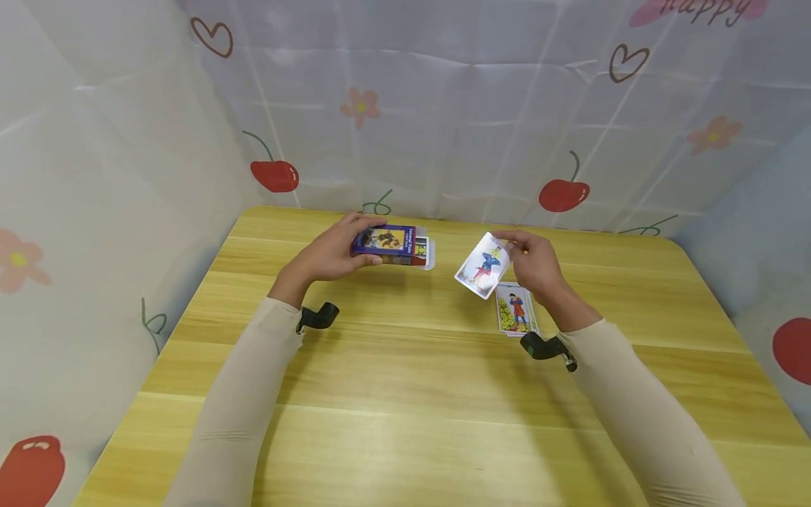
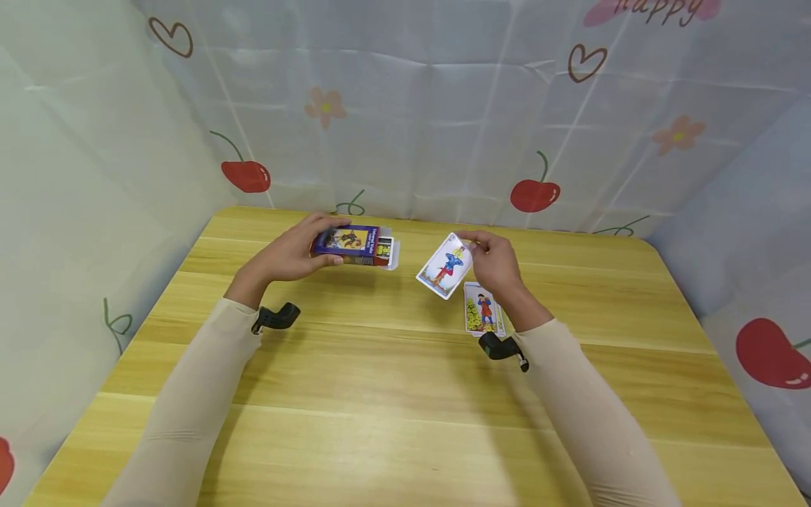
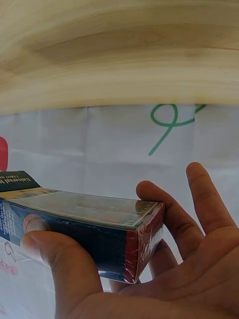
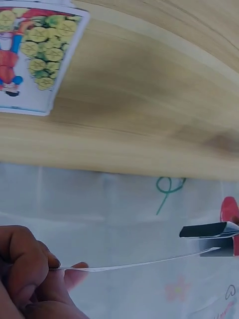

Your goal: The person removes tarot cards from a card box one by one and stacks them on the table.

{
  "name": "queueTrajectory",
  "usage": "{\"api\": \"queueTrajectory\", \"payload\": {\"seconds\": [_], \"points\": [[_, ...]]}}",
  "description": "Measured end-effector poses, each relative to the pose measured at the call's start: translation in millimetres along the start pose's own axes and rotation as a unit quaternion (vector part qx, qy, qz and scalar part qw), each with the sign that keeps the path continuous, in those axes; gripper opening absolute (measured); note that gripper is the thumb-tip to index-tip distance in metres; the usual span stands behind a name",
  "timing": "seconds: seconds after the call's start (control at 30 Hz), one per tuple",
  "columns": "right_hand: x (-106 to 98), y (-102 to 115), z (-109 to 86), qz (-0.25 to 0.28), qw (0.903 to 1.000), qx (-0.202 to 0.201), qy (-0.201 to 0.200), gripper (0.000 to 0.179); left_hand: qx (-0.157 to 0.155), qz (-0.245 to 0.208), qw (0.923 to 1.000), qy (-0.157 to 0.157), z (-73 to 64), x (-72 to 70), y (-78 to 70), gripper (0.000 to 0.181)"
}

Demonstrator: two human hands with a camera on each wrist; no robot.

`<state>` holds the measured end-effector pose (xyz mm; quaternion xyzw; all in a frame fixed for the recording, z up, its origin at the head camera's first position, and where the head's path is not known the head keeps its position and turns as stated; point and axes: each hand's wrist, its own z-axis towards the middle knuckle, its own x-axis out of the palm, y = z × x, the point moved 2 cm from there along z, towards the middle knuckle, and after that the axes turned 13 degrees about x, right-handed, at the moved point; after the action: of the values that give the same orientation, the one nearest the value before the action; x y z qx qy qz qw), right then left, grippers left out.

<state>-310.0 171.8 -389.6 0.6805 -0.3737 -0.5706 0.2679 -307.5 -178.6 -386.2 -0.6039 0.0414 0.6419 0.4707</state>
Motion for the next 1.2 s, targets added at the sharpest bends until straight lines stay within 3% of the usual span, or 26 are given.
{"api": "queueTrajectory", "payload": {"seconds": [0.6, 0.83, 1.2], "points": [[-15.8, -32.8, 7.6, -0.117, 0.9920, 0.035, 0.032, 0.042, -0.002, 0.006, 1.0000, 0.000, -0.3, -0.1, 1.8, 0.071], [-13.3, -54.9, 14.7, -0.115, 0.9930, 0.013, 0.022, 0.043, 0.000, 0.009, 0.9999, 0.003, -0.1, -0.9, 1.1, 0.071], [1.7, -73.9, 22.7, -0.143, 0.9889, 0.041, -0.006, 0.044, -0.005, 0.007, 1.0000, 0.004, -0.3, -1.5, 0.6, 0.072]]}}
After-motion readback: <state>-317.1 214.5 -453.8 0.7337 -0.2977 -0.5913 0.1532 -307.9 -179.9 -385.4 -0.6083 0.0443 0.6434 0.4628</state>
